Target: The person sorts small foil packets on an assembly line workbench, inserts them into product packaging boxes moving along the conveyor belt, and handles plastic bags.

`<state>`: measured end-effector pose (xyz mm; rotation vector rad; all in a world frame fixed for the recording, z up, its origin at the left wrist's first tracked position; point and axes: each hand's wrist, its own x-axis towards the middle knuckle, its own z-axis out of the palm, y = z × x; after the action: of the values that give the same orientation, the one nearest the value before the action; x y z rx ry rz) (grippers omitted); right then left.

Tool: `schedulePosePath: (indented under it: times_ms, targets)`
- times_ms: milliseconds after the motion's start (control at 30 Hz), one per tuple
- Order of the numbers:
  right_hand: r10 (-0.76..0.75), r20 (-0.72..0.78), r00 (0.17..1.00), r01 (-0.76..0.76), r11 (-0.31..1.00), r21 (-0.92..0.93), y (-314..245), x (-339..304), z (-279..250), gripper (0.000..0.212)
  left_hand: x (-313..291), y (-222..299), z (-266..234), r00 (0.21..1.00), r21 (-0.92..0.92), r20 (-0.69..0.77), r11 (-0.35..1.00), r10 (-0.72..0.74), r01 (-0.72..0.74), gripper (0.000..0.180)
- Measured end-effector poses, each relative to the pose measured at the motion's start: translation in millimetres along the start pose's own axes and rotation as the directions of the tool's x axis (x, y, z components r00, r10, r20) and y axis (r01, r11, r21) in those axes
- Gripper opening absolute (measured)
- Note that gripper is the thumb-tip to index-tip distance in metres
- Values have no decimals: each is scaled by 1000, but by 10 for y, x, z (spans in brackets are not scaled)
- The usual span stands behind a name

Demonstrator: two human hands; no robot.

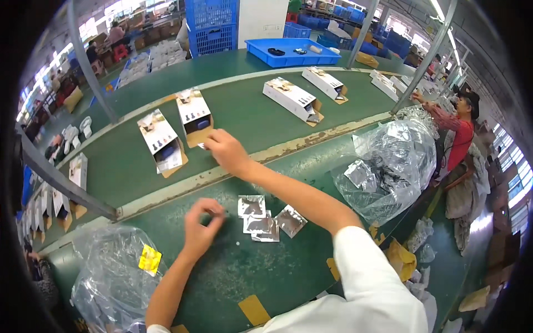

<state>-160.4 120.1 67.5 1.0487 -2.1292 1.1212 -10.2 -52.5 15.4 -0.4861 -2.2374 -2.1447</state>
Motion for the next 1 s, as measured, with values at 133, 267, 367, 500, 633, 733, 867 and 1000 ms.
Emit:
schedulePosePath:
  times_ms: [133,267,367,500,633,733,867,1000]
  targets:
    - [-285,35,958,278,887,-369,725,613,876,6,402,201,-508,907,428,-257,881,332,-201,17]
    - [-138,-110,984,57,840,-540,1113,670,1200,4,961,-14,-1034,786,906,-183,411,591,-98,19]
    - [204,58,977,-182,948,-259,1031,484,898,27,1371,-374,-1111,838,1000,21,3,545,-27,15]
    - [54,195,979,-32,993,-114,341,-30,354,50,1276,-348,-1334,896,991,-54,-88,441,103,16]
    - [357,147,922,-283,884,-371,-197,-1108,-1266,33,1614,-180,-934,829,999,20,-43,560,5,13]
    - [440,-82,894,-383,657,-649,-189,-1853,-2065,19,1717,-225,-737,821,995,92,-92,564,-48,11]
    - [550,-270,790,-446,213,-869,-4,-2359,-2615,35,1767,-412,-458,956,996,-37,-73,292,60,17]
    - [518,-335,787,-429,70,-900,151,-2457,-2604,48,1710,-326,-205,943,986,55,132,330,-103,43]
